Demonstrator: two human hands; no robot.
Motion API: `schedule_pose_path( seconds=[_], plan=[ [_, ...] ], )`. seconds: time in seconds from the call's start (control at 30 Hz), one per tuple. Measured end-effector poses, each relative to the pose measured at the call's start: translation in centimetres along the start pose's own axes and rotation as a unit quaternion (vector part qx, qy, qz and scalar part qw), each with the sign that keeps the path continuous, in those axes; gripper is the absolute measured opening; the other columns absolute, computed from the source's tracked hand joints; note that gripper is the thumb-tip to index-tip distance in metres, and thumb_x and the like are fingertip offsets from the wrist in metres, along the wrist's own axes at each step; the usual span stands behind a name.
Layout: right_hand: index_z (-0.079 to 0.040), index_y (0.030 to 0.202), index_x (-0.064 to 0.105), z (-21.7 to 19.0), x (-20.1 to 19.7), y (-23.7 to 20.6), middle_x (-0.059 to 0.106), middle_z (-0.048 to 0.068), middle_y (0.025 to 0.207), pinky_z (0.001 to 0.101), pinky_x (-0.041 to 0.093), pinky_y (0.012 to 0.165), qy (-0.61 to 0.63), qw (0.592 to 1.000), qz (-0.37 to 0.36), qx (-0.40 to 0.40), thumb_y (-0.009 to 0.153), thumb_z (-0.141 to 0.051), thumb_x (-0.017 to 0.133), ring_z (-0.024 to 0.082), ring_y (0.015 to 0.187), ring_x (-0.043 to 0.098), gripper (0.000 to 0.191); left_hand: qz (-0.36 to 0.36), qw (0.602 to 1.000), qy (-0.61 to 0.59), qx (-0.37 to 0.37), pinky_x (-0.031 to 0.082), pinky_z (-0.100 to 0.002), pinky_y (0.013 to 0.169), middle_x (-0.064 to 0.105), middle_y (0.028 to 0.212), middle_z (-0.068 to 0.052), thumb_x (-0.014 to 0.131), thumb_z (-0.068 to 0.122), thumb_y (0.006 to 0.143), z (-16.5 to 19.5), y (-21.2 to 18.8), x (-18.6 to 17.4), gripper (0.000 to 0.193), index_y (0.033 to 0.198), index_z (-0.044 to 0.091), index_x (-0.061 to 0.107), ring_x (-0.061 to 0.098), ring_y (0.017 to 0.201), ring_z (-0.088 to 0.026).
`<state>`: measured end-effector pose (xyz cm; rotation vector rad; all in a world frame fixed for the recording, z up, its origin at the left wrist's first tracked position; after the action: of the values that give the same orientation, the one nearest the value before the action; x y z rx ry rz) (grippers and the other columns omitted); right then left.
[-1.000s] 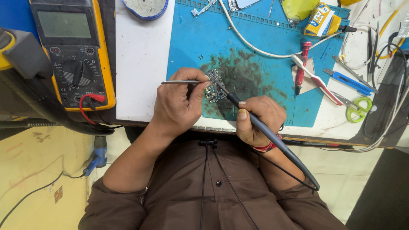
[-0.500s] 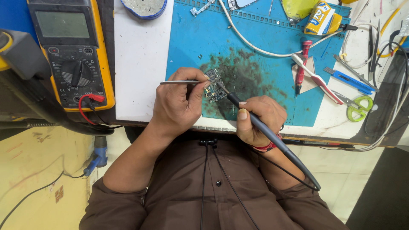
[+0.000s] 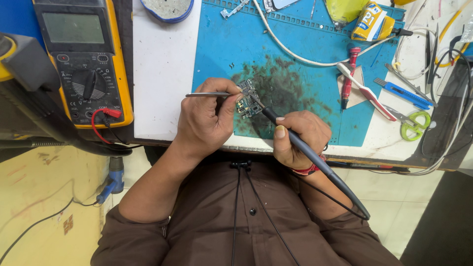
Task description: The person solders components on a small circuit board at a workbench, holding the board with tweezers in one hand and a soldering iron in the other, repositioning the board and touching the iron to different points on the board throughout the clip.
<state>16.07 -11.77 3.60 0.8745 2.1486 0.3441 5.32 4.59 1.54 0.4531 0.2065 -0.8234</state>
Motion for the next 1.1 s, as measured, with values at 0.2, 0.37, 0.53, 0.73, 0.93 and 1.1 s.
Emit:
schedule_pose_path(
  seconds=[0.2, 0.37, 0.53, 0.73, 0.93, 1.1],
  plan=[
    [-0.004, 0.101, 0.062, -0.02, -0.05, 0.04, 0.068, 0.012, 0.082, 0.0332, 0.049, 0.061, -0.002, 1.000, -0.003, 0.001, 0.099, -0.012, 0.066, 0.022, 0.065, 0.064, 0.010, 0.002, 1.000, -0.002, -0.009, 0.053, -0.029, 0.061, 0.069, 0.095, -0.007, 0.070, 0.004, 0.104, -0.08, 0.07, -0.04, 0.012, 0.109, 0.003, 0.060, 0.068, 0.070, -0.015],
    [-0.004, 0.100, 0.061, -0.04, -0.02, 0.06, 0.068, 0.012, 0.082, 0.0335, 0.049, 0.061, 0.001, 1.000, -0.003, 0.001, 0.099, -0.013, 0.066, 0.022, 0.065, 0.064, 0.010, 0.001, 1.000, -0.005, -0.008, 0.054, -0.029, 0.062, 0.069, 0.096, -0.007, 0.071, 0.004, 0.104, -0.09, 0.04, -0.02, 0.012, 0.109, 0.003, 0.060, 0.069, 0.071, -0.016],
    [-0.004, 0.100, 0.062, -0.04, -0.04, 0.12, 0.067, 0.012, 0.081, 0.0325, 0.049, 0.060, 0.006, 1.000, -0.001, 0.002, 0.099, -0.013, 0.066, 0.023, 0.065, 0.064, 0.010, 0.005, 1.000, 0.001, 0.001, 0.054, -0.030, 0.062, 0.069, 0.098, -0.007, 0.071, 0.003, 0.104, 0.01, 0.02, -0.04, 0.012, 0.109, 0.003, 0.060, 0.068, 0.071, -0.016],
    [-0.004, 0.099, 0.062, -0.10, -0.14, 0.11, 0.068, 0.012, 0.081, 0.0328, 0.049, 0.060, 0.000, 1.000, -0.003, -0.001, 0.099, -0.014, 0.065, 0.022, 0.065, 0.064, 0.011, 0.002, 1.000, -0.001, -0.004, 0.054, -0.030, 0.062, 0.069, 0.100, -0.007, 0.071, 0.003, 0.104, -0.17, -0.04, 0.06, 0.012, 0.108, 0.003, 0.060, 0.069, 0.071, -0.016],
    [-0.004, 0.098, 0.061, -0.14, -0.13, 0.11, 0.068, 0.012, 0.081, 0.0340, 0.050, 0.062, 0.000, 1.000, -0.001, -0.007, 0.100, -0.015, 0.065, 0.023, 0.065, 0.064, 0.012, 0.002, 1.000, 0.007, 0.009, 0.054, -0.030, 0.063, 0.069, 0.103, -0.007, 0.071, 0.004, 0.104, 0.02, -0.04, -0.02, 0.013, 0.109, 0.002, 0.059, 0.068, 0.072, -0.017],
    [-0.004, 0.098, 0.061, -0.20, -0.03, 0.05, 0.067, 0.011, 0.080, 0.0321, 0.049, 0.057, 0.000, 1.000, -0.002, -0.010, 0.100, -0.016, 0.065, 0.023, 0.065, 0.064, 0.012, -0.004, 1.000, -0.001, -0.005, 0.054, -0.028, 0.061, 0.069, 0.100, -0.006, 0.071, 0.005, 0.104, -0.20, -0.06, 0.09, 0.012, 0.109, 0.003, 0.060, 0.068, 0.070, -0.014]
  ],
)
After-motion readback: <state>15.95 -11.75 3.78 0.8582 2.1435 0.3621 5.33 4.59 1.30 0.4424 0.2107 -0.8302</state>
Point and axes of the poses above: each hand's wrist, its own y-axis towards the middle knuckle, its own x-axis out of the palm, z = x × y, the point moved 8 cm from there along y, towards the middle knuckle
